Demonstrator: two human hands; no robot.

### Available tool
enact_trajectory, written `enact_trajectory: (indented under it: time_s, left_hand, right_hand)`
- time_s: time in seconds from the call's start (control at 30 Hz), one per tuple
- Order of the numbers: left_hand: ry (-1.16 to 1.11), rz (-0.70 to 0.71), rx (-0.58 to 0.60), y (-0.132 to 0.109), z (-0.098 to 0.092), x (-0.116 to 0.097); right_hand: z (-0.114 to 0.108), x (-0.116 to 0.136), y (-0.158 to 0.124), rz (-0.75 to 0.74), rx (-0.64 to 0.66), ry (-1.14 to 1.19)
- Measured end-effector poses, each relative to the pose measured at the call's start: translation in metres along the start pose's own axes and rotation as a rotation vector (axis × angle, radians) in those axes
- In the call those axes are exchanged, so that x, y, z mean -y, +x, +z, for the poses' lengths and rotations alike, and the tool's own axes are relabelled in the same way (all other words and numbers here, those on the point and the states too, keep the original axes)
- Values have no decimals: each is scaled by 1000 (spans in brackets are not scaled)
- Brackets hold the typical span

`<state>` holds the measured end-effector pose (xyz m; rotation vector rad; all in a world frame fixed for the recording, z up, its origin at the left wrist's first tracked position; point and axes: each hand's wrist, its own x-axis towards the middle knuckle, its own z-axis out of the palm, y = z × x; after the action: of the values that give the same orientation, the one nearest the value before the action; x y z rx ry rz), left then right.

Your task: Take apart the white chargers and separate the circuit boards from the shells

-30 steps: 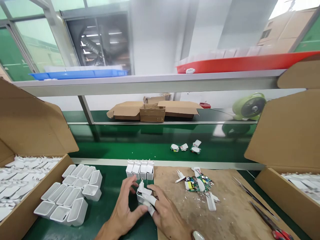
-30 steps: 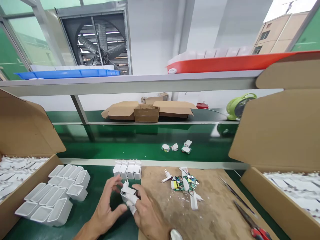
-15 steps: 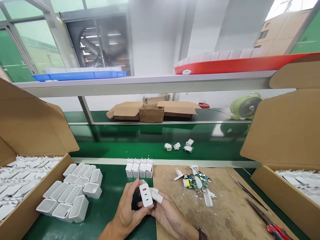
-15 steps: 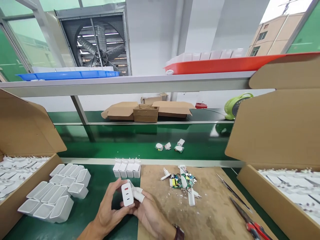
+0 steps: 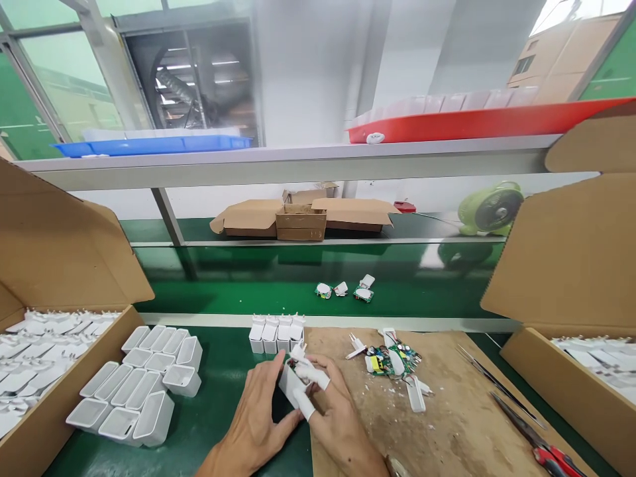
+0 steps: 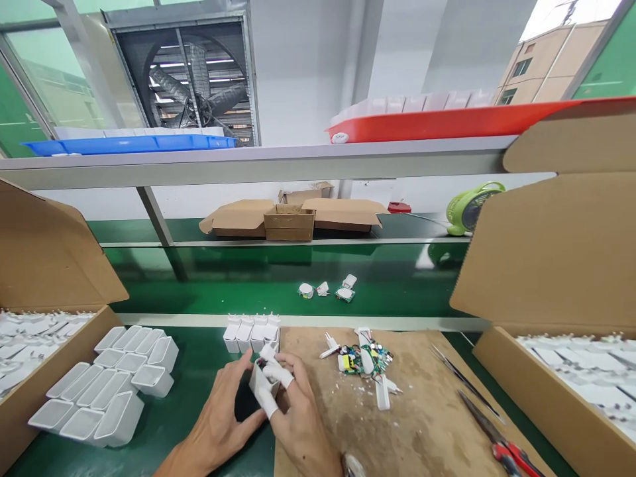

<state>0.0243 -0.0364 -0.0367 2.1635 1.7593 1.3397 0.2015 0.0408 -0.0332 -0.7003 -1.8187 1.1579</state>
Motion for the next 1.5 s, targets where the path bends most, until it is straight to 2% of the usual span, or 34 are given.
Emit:
enact_trajectory:
  time_s: [0.07,0.13,0.33,0.43,0.6,0.7,0.8,0.9,0.97,1.03,1.1,1.17,1.3,1.4,1.5]
  left_hand:
    - [11,-3,80,-3,0,3]
    - [32,10,88,-5,0,6]
    - [182,252,-24,-7,0,9]
    - [225,301,-90,-7,1,10]
    - [151,231,-66,-5,7,7]
    - [85,192,-119,-2,11,3]
    - [76,115,-183,3,6,7]
    - [127,-41,-274,10,-17,26]
    - [146,-181,-218,18,-39,43]
    - [153,-297,-73,28,-59,59]
    - [155,-352,47,38,-73,71]
    - [149,-356,118,49,-79,78]
    - [111,-335,260,66,-80,79]
    - [89,-298,345,86,-90,72]
    - [40,-240,323,121,-102,58]
  right_hand:
    - [-4,-2,-4,-129,43,-222]
    - [-5,-3,-8,-143,62,-284]
    - [0,3,-10,32,59,-248]
    - [0,9,-10,105,54,-236]
    - [-2,18,-7,204,100,-178]
    - [-4,20,-4,208,132,-154]
    - [-13,18,0,129,118,-251]
    - [-24,13,4,-50,88,-444]
    - [-29,6,6,-143,71,-563]
    - [-29,-4,6,-211,48,-656]
    - [-27,-14,5,-285,20,-722]
    - [-24,-23,3,-347,-17,-757]
    - [-23,-26,2,-355,8,-793]
    - [-25,-29,0,-363,50,-857]
    - [-20,-46,0,-389,44,-946]
